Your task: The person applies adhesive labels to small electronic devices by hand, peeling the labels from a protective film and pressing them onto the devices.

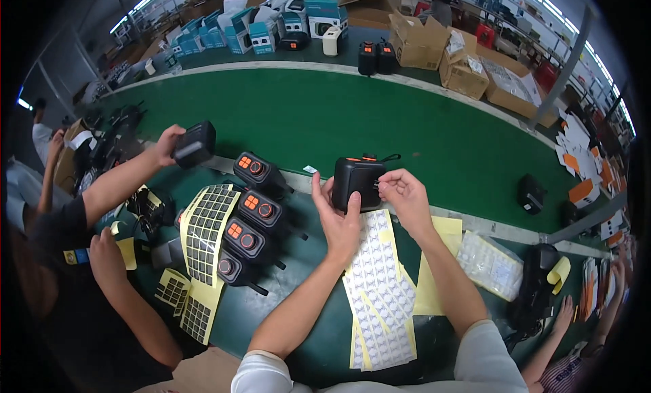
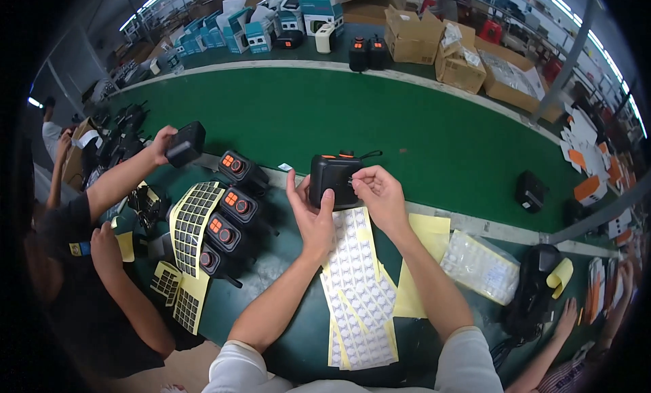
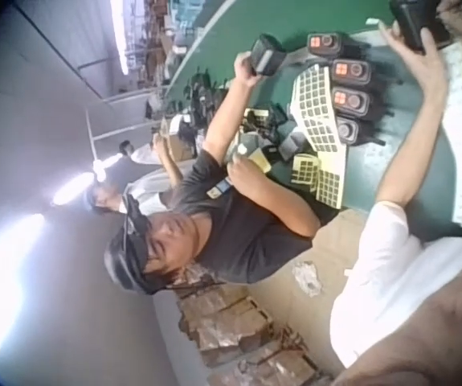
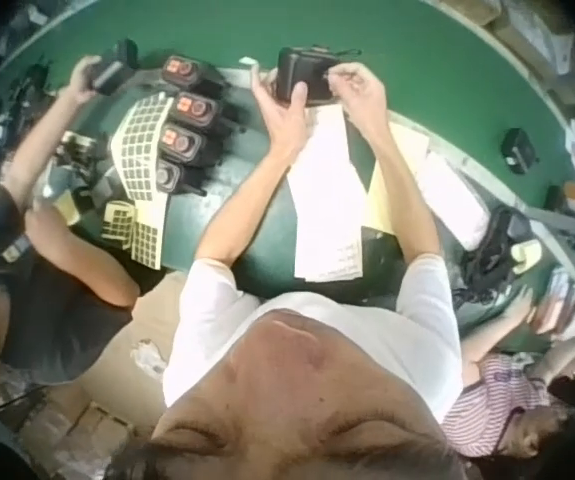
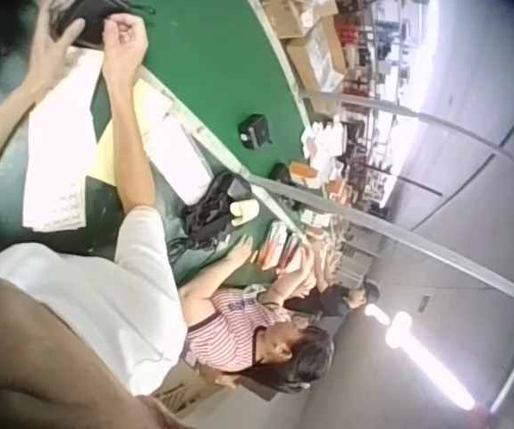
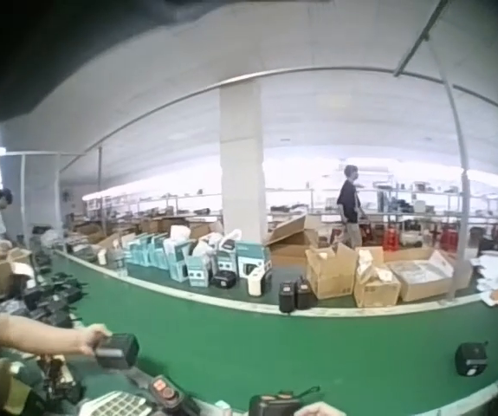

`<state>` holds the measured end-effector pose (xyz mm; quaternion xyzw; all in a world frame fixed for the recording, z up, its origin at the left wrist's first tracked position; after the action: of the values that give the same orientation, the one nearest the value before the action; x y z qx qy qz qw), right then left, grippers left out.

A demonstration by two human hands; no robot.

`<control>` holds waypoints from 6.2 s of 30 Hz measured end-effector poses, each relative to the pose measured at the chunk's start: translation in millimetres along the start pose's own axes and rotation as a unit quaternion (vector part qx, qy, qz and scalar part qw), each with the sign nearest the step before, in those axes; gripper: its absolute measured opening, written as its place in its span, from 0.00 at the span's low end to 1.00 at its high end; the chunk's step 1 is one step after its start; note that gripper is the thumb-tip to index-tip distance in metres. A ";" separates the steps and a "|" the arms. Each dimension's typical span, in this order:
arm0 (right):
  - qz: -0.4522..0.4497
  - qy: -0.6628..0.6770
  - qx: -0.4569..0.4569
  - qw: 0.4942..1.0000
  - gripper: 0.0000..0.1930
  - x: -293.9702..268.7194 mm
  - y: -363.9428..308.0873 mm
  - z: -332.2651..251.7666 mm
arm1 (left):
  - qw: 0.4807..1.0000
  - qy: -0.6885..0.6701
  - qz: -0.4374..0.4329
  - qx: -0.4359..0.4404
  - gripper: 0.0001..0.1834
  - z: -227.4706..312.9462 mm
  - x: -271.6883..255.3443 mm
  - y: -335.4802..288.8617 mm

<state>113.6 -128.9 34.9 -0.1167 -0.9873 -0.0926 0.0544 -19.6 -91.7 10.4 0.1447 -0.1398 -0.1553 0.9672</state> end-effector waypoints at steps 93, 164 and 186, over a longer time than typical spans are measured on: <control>0.141 -0.097 -0.150 0.974 0.04 19.1 26.8 8.7 | 0.999 0.035 -0.004 -0.032 0.04 -9.8 0.4 6.4; 0.038 -0.133 -0.135 0.981 0.03 24.8 15.1 25.2 | 0.987 -0.106 -0.027 -0.116 0.04 -3.3 1.8 7.2; 0.005 -0.229 -0.133 0.964 0.06 35.9 6.6 12.8 | 0.989 -0.112 0.048 -0.085 0.06 -8.9 -5.4 12.4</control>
<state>79.4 -112.2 28.1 -0.1460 -0.9517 -0.1935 -0.1883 -18.5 -76.4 5.0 0.0368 -0.2401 -0.1351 0.9606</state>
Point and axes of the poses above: each hand's wrist, its own y-axis towards the middle knuckle, its own x-axis out of the palm, z = x × y, the point moved 1 cm from there along y, towards the middle knuckle, and after that the axes turned 9 degrees about -z, right-handed, at the moved point
